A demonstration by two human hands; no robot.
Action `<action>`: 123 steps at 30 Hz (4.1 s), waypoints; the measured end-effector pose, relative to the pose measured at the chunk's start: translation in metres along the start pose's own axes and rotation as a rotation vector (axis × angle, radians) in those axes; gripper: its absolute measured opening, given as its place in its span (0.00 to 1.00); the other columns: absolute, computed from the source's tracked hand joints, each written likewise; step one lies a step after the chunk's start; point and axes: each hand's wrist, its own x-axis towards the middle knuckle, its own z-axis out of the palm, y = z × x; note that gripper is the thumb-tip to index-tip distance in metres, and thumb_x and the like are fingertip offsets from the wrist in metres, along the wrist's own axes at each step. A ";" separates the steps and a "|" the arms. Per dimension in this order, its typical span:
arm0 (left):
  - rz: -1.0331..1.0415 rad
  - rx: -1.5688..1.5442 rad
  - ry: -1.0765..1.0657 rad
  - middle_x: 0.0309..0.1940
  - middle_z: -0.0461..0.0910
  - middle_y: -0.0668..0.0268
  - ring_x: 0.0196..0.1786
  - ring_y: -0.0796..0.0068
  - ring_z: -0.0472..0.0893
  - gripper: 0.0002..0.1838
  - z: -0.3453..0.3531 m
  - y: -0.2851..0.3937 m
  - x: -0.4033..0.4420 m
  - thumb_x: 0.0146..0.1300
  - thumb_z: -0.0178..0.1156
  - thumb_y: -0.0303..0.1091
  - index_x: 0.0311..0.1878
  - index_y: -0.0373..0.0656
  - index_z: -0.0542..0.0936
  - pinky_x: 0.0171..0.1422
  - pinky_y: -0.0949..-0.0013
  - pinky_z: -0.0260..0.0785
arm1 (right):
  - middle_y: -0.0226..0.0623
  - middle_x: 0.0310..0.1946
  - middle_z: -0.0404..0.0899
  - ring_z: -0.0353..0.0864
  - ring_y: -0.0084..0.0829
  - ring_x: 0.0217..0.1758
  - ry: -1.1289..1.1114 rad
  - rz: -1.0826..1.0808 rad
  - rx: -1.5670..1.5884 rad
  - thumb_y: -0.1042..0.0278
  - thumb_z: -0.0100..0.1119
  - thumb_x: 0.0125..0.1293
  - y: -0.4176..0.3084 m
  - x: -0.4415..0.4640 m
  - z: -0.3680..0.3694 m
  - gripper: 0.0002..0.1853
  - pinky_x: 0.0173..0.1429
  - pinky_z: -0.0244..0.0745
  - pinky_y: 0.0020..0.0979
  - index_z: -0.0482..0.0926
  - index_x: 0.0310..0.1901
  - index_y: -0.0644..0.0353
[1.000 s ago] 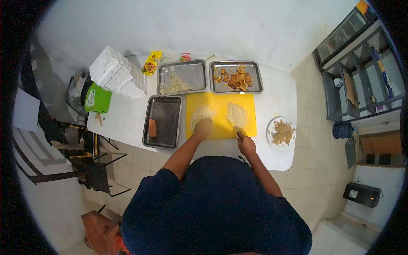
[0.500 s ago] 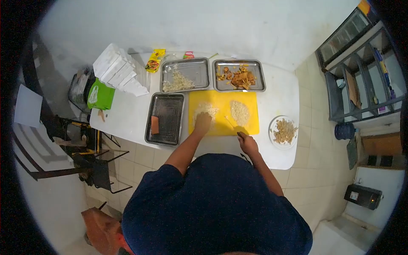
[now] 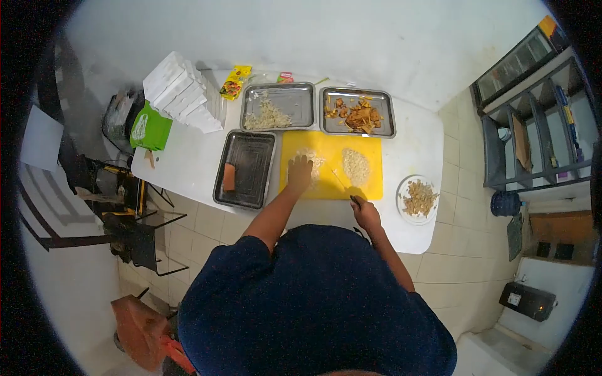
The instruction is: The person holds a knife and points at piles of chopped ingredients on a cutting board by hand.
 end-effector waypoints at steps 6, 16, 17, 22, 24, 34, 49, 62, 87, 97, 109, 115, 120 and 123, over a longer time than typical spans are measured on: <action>0.023 0.055 0.067 0.43 0.76 0.63 0.51 0.62 0.74 0.09 0.015 -0.008 0.006 0.58 0.54 0.34 0.39 0.49 0.82 0.55 0.50 0.62 | 0.56 0.41 0.82 0.81 0.54 0.46 0.002 -0.009 -0.010 0.54 0.54 0.68 0.005 0.000 0.005 0.20 0.49 0.76 0.47 0.77 0.54 0.58; -0.034 -0.231 0.019 0.42 0.78 0.54 0.48 0.54 0.75 0.10 -0.013 -0.003 0.014 0.54 0.56 0.33 0.38 0.42 0.81 0.50 0.48 0.65 | 0.55 0.40 0.82 0.82 0.53 0.44 0.016 -0.031 -0.039 0.56 0.54 0.69 0.000 0.004 0.005 0.18 0.48 0.76 0.46 0.79 0.51 0.60; -0.019 -0.301 0.055 0.39 0.78 0.56 0.45 0.55 0.76 0.08 -0.011 -0.003 0.016 0.53 0.57 0.31 0.36 0.42 0.81 0.48 0.51 0.67 | 0.55 0.40 0.82 0.81 0.53 0.44 0.024 -0.045 -0.021 0.56 0.54 0.69 0.004 0.006 0.008 0.18 0.48 0.76 0.46 0.79 0.51 0.60; -0.141 -1.077 0.096 0.28 0.81 0.58 0.33 0.63 0.81 0.04 0.023 0.004 0.019 0.52 0.64 0.26 0.32 0.40 0.82 0.39 0.65 0.73 | 0.54 0.41 0.82 0.81 0.53 0.44 0.011 -0.043 0.052 0.56 0.54 0.69 -0.005 0.001 0.000 0.18 0.48 0.76 0.46 0.78 0.52 0.61; -0.265 -1.150 0.062 0.29 0.82 0.61 0.33 0.69 0.81 0.04 0.036 0.005 0.019 0.53 0.65 0.27 0.33 0.40 0.83 0.38 0.69 0.73 | 0.55 0.41 0.82 0.81 0.53 0.45 0.011 -0.049 0.062 0.56 0.54 0.69 0.004 0.004 0.006 0.19 0.49 0.76 0.46 0.78 0.53 0.61; -0.555 -1.495 -0.089 0.28 0.83 0.64 0.30 0.76 0.80 0.08 0.047 0.010 0.015 0.56 0.65 0.29 0.37 0.35 0.82 0.36 0.72 0.72 | 0.56 0.43 0.81 0.80 0.55 0.46 0.012 -0.082 0.171 0.57 0.53 0.69 0.015 0.000 0.008 0.19 0.51 0.75 0.47 0.77 0.53 0.63; -0.013 -0.790 0.106 0.40 0.77 0.53 0.43 0.49 0.78 0.09 0.054 0.010 0.009 0.58 0.57 0.30 0.39 0.42 0.83 0.48 0.54 0.72 | 0.54 0.42 0.82 0.83 0.51 0.44 0.018 0.040 0.084 0.57 0.56 0.68 0.008 -0.003 -0.012 0.20 0.49 0.76 0.43 0.77 0.55 0.62; 0.120 -0.486 -0.100 0.39 0.81 0.52 0.45 0.51 0.80 0.12 0.059 0.039 0.029 0.54 0.54 0.33 0.35 0.43 0.86 0.54 0.52 0.72 | 0.50 0.47 0.82 0.81 0.50 0.50 -0.022 0.036 0.043 0.60 0.54 0.68 0.024 0.005 0.007 0.18 0.55 0.75 0.42 0.78 0.56 0.59; 0.058 -0.087 -0.621 0.46 0.83 0.62 0.48 0.65 0.83 0.35 0.008 0.078 0.019 0.56 0.59 0.31 0.69 0.45 0.65 0.49 0.58 0.75 | 0.48 0.32 0.81 0.83 0.49 0.33 -0.007 0.021 -0.339 0.56 0.54 0.67 -0.005 0.005 -0.006 0.20 0.38 0.78 0.47 0.75 0.57 0.53; 0.006 -0.070 -0.754 0.47 0.83 0.64 0.49 0.66 0.83 0.44 0.013 0.081 0.020 0.56 0.61 0.35 0.76 0.49 0.53 0.48 0.57 0.75 | 0.49 0.30 0.81 0.82 0.50 0.33 -0.022 -0.029 -0.273 0.58 0.54 0.65 0.005 0.009 0.005 0.20 0.37 0.78 0.48 0.75 0.58 0.52; 0.042 -0.068 -0.762 0.51 0.81 0.59 0.51 0.62 0.82 0.49 0.007 0.066 0.015 0.54 0.63 0.36 0.77 0.56 0.48 0.52 0.56 0.75 | 0.54 0.32 0.82 0.82 0.54 0.35 0.021 -0.030 -0.076 0.57 0.56 0.64 -0.008 0.016 -0.011 0.20 0.42 0.77 0.48 0.79 0.56 0.52; 0.031 -0.132 -0.779 0.53 0.81 0.55 0.52 0.55 0.82 0.52 0.011 0.063 0.016 0.50 0.65 0.39 0.77 0.58 0.46 0.51 0.48 0.76 | 0.54 0.31 0.81 0.82 0.53 0.36 -0.045 0.018 -0.111 0.56 0.57 0.64 -0.011 0.008 -0.012 0.20 0.43 0.77 0.49 0.79 0.56 0.52; 0.032 -0.119 -0.734 0.48 0.82 0.57 0.48 0.58 0.83 0.51 0.009 0.064 0.011 0.52 0.64 0.37 0.77 0.57 0.46 0.50 0.53 0.76 | 0.54 0.32 0.81 0.82 0.54 0.36 -0.021 -0.018 -0.094 0.57 0.56 0.65 -0.006 0.012 -0.004 0.20 0.44 0.77 0.49 0.78 0.56 0.54; 0.034 -0.115 -0.711 0.46 0.83 0.57 0.46 0.59 0.84 0.51 0.012 0.064 0.011 0.52 0.63 0.35 0.77 0.57 0.45 0.50 0.55 0.76 | 0.55 0.35 0.81 0.82 0.54 0.37 0.035 -0.089 -0.042 0.57 0.56 0.65 -0.001 0.022 0.003 0.20 0.44 0.77 0.47 0.78 0.57 0.54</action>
